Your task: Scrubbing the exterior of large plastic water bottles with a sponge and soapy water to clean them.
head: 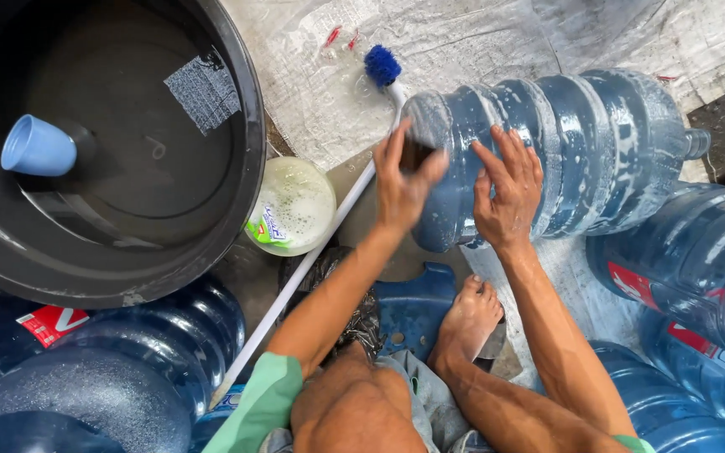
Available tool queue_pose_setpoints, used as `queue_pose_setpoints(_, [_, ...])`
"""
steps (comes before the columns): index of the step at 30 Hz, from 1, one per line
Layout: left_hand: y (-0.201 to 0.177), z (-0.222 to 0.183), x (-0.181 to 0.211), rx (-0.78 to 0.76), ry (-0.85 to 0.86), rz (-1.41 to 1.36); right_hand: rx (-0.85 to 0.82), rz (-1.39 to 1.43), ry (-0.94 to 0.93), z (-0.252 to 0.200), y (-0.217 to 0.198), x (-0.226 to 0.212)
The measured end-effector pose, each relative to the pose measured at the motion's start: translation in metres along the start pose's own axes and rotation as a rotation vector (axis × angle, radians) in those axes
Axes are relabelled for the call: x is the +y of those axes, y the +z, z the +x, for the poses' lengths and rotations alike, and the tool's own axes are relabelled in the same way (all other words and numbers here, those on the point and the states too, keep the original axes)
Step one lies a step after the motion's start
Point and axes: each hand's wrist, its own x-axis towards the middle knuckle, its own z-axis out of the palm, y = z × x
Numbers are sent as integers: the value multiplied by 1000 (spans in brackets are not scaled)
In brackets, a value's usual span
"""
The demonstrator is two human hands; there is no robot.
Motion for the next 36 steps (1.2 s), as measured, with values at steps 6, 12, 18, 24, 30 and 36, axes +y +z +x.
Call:
queue_pose_setpoints(6, [-3,35,40,-61,-385,-183,1,2,14,26,-6,-12])
queue_pose_setpoints(12, [-21,-49,21,-146,157,179,-57,68,58,52,1,-1])
queue_pose_setpoints(18, [-16,37,28,-144,-145,318,-88,85,49,75,7,6])
queue_pose_setpoints(24, [-33,-57,13,-264,50,436,-136,140,128,100,15,18])
queue_pose_setpoints(30, [-23,-5,27,-136,127,406,-138,121,78,104,21,23])
queue_pose_setpoints(36, [-15,-29,10,-98,378,384,-93,147,65,99,17,21])
